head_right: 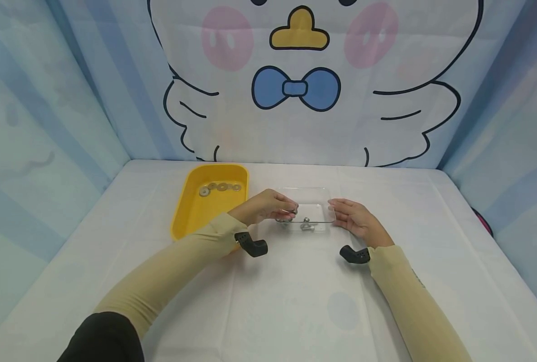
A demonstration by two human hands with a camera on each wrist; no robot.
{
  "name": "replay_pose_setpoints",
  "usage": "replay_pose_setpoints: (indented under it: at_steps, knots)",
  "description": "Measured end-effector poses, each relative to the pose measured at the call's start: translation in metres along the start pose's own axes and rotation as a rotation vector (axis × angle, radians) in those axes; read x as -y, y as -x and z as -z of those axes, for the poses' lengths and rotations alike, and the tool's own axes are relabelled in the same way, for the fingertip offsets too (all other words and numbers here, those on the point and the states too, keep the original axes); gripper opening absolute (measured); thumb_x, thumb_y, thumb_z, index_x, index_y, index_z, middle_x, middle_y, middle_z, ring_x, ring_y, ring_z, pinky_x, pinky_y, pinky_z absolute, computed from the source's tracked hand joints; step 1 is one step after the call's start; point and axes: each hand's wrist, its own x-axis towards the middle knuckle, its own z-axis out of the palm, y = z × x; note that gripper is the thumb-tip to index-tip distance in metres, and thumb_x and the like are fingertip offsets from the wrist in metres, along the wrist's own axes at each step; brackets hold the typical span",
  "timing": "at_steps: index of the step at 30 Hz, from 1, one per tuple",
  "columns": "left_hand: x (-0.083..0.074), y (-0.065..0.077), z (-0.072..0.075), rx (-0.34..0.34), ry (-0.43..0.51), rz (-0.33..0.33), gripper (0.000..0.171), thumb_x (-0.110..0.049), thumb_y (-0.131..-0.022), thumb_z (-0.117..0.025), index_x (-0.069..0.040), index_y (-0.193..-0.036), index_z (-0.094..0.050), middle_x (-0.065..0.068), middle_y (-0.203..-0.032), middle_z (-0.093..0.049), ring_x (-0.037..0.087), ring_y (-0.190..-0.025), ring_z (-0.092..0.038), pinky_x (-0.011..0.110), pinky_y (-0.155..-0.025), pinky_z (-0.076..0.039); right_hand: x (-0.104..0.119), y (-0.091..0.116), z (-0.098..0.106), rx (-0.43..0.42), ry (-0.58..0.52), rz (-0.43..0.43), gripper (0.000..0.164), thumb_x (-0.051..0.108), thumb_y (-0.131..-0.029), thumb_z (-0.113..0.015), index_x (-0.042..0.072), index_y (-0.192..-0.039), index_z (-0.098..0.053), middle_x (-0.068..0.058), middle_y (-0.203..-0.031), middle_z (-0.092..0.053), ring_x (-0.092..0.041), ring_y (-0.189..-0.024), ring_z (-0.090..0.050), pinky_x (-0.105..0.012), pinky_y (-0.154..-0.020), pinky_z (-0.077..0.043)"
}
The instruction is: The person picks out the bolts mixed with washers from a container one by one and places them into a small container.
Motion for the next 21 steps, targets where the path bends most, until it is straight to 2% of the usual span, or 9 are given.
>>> replay_pose_setpoints:
  at_steps: [9, 16, 21]
  knots:
    - [0.000, -0.002, -0.001, -0.004, 0.011, 0.012, 0.032, -0.007, -0.090, -0.061, 0.007, -0.118, -0.060, 0.008, -0.085, -0.064, 0.011, -0.066, -0.060, 0.012, -0.059, -0.052, 0.001, 0.002, 0.001, 0.010, -0.017, 0.000, 0.009, 0.016, -0.094, -0.057, 0.021, -0.094, -0.065, 0.010, -0.090, -0.067, -0.002, -0.077, -0.062, -0.019, -0.074, -0.055]
    - [0.001, 0.002, 0.004, 0.000, 0.011, -0.056, 0.030, -0.011, -0.092, -0.059, 0.002, -0.119, -0.062, 0.016, -0.114, -0.066, 0.015, -0.081, -0.065, 0.023, -0.081, -0.057, 0.000, 0.001, 0.002, 0.001, -0.032, -0.014, 0.007, 0.018, -0.093, -0.058, 0.020, -0.096, -0.064, 0.009, -0.088, -0.068, -0.003, -0.077, -0.063, -0.019, -0.075, -0.056]
    - [-0.002, 0.009, 0.011, -0.024, -0.036, -0.088, 0.033, -0.015, -0.094, -0.056, -0.003, -0.125, -0.059, 0.015, -0.123, -0.062, 0.024, -0.100, -0.065, 0.028, -0.090, -0.054, -0.001, 0.004, 0.002, 0.010, -0.025, 0.003, 0.007, 0.017, -0.093, -0.057, 0.020, -0.096, -0.063, 0.009, -0.090, -0.067, -0.003, -0.078, -0.061, -0.020, -0.073, -0.055]
